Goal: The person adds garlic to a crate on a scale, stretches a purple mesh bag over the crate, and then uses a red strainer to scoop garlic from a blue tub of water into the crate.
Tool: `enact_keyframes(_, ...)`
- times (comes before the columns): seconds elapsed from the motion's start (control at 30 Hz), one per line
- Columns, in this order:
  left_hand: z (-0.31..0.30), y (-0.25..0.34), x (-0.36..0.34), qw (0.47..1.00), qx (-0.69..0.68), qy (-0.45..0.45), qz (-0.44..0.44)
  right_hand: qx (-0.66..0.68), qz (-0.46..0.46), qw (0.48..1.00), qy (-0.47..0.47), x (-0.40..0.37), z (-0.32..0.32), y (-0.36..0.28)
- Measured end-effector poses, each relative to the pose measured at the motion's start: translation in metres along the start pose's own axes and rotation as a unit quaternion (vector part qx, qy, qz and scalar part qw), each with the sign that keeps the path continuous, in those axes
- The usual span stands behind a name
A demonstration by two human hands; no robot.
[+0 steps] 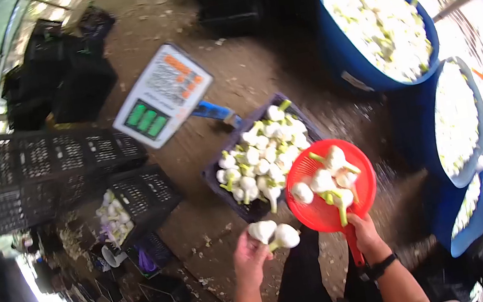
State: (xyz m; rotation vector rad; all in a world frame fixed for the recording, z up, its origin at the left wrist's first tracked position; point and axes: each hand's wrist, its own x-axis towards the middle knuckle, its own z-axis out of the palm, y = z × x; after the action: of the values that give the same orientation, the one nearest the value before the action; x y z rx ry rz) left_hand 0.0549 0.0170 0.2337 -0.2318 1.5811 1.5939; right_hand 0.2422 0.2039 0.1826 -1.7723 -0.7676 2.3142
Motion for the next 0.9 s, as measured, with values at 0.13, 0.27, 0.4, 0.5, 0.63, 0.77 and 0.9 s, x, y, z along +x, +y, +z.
enact_keyframes(0.13,0.015,0.000,0.002,1.000,0.026,-0.010,-0.003,0.012,-0.027,1.000,-0.007,0.000,0.007,-0.005)
enact_keyframes(0.27,0.021,-0.004,0.007,0.997,0.053,-0.052,0.014,0.028,0.002,1.000,0.012,0.009,-0.007,0.009)
enact_keyframes(0.4,0.035,0.000,0.010,0.994,0.077,-0.078,-0.006,0.047,-0.012,0.999,0.020,0.014,-0.008,0.013)
enact_keyframes(0.5,0.043,-0.003,0.015,0.990,0.087,-0.107,-0.009,0.059,-0.019,0.998,0.024,0.014,-0.011,0.014)
enact_keyframes(0.63,0.064,-0.001,0.019,0.986,0.111,-0.122,-0.019,0.065,-0.023,0.998,0.011,0.012,-0.016,0.018)
enact_keyframes(0.77,0.078,-0.010,0.021,0.982,0.126,-0.139,-0.009,0.065,-0.026,0.997,0.016,0.010,-0.019,0.023)
enact_keyframes(0.9,0.092,-0.020,0.027,0.969,0.174,-0.176,-0.002,0.073,-0.011,0.997,0.003,0.003,-0.025,0.027)
